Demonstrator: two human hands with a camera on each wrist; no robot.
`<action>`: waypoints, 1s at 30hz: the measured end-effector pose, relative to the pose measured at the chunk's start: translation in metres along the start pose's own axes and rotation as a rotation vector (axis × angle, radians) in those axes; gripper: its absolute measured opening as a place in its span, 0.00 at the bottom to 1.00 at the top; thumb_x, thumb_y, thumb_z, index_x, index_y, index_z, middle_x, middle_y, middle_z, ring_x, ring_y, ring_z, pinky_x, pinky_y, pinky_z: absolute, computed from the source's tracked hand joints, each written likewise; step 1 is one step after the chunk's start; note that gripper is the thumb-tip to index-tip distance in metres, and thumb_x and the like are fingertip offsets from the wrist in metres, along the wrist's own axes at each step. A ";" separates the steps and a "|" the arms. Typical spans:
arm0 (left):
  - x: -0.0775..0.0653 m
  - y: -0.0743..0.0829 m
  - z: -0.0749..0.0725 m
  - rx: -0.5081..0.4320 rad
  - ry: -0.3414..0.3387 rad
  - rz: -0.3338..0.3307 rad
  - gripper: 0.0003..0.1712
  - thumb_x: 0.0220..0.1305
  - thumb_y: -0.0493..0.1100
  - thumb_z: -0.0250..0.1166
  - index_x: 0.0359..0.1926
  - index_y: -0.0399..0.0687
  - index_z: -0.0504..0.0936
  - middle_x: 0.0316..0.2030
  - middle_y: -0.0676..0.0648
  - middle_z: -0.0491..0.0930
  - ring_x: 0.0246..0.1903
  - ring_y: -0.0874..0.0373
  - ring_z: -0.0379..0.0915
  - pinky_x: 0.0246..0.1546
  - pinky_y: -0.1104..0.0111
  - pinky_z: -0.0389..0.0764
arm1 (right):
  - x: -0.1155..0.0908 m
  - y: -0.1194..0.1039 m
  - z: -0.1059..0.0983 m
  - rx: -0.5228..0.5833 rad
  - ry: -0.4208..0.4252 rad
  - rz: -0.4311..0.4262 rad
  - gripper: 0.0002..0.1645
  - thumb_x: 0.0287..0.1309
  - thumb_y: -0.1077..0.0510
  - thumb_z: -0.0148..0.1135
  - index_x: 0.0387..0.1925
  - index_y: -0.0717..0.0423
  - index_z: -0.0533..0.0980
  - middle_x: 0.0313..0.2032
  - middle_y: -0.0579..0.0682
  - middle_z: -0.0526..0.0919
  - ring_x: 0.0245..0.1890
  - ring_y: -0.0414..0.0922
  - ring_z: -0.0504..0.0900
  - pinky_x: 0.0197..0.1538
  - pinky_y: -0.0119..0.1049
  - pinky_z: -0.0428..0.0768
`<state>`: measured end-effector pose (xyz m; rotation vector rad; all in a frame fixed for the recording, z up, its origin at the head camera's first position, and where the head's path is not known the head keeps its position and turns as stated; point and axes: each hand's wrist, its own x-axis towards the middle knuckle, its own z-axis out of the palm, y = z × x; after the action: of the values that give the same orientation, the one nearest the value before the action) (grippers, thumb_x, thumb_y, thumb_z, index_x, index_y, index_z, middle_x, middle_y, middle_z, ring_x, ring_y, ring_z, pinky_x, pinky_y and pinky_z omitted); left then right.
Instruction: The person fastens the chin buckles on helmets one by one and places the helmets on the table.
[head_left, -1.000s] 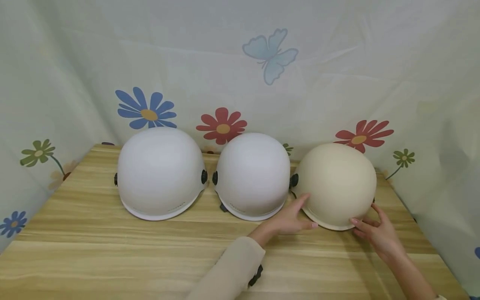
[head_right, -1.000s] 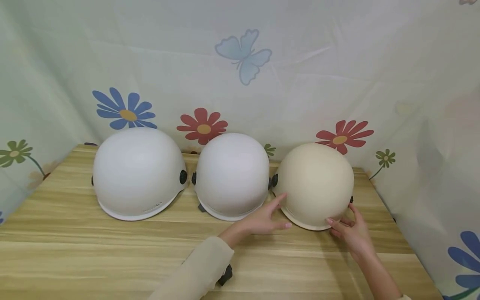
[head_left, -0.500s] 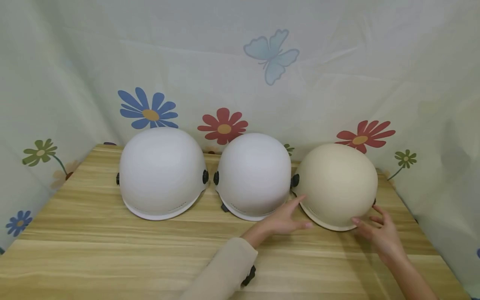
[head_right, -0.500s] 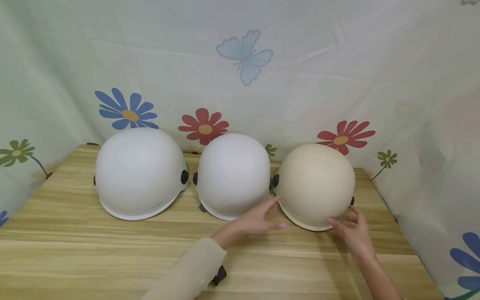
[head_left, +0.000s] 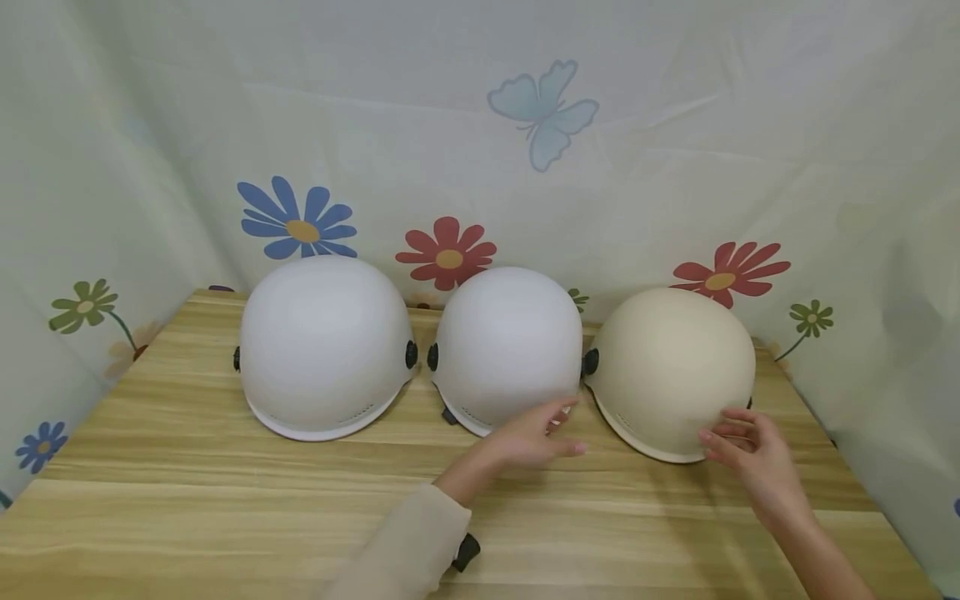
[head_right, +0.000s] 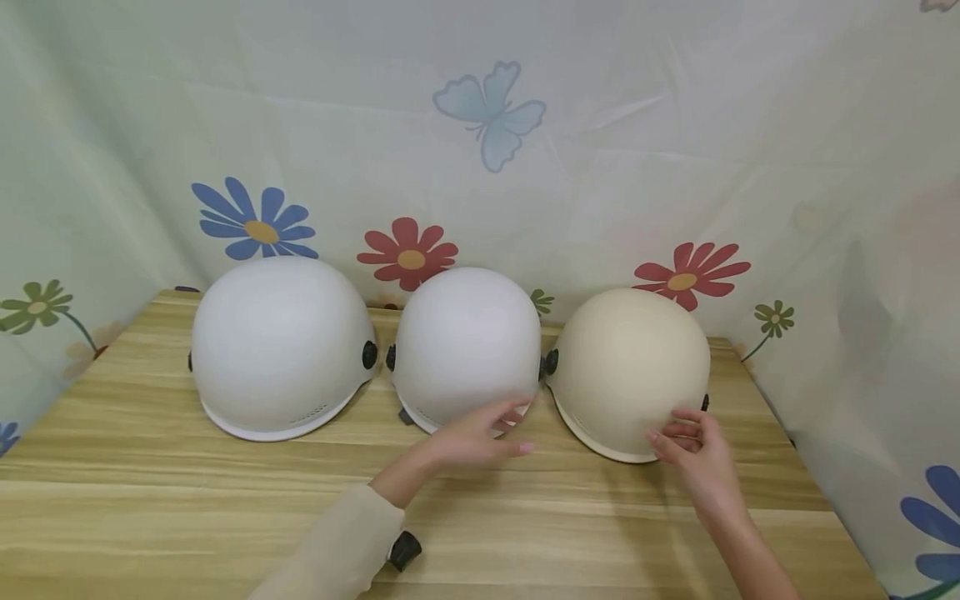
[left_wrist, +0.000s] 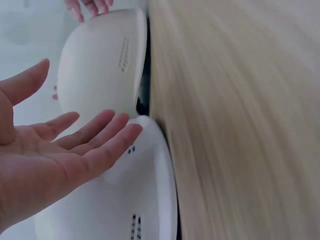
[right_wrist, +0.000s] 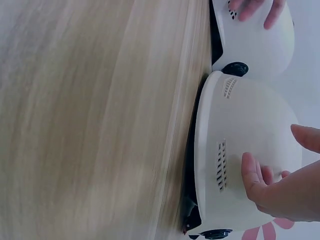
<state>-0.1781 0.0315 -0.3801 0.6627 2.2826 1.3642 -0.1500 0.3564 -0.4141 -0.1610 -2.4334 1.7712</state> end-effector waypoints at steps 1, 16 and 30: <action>-0.003 -0.001 -0.003 0.001 -0.002 -0.004 0.35 0.59 0.47 0.63 0.65 0.44 0.62 0.55 0.39 0.70 0.55 0.47 0.67 0.53 0.61 0.68 | -0.003 -0.007 0.002 -0.012 -0.008 0.005 0.34 0.53 0.54 0.65 0.55 0.60 0.58 0.43 0.57 0.67 0.35 0.39 0.78 0.39 0.33 0.80; -0.042 -0.036 -0.062 -0.034 0.107 0.053 0.10 0.60 0.40 0.62 0.41 0.40 0.76 0.33 0.49 0.75 0.34 0.58 0.71 0.34 0.68 0.73 | 0.005 0.013 0.000 0.062 -0.069 -0.034 0.29 0.52 0.52 0.66 0.52 0.53 0.63 0.40 0.51 0.73 0.35 0.40 0.80 0.38 0.35 0.80; -0.060 -0.052 -0.091 -0.045 0.346 -0.118 0.22 0.56 0.41 0.66 0.48 0.37 0.70 0.43 0.38 0.74 0.44 0.47 0.71 0.45 0.58 0.73 | -0.023 -0.055 0.041 -0.054 -0.251 -0.076 0.23 0.58 0.70 0.55 0.52 0.77 0.59 0.36 0.57 0.75 0.33 0.39 0.79 0.37 0.34 0.79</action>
<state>-0.1905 -0.0884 -0.3806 0.2878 2.4973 1.5672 -0.1343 0.2975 -0.3746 0.1568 -2.6173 1.7908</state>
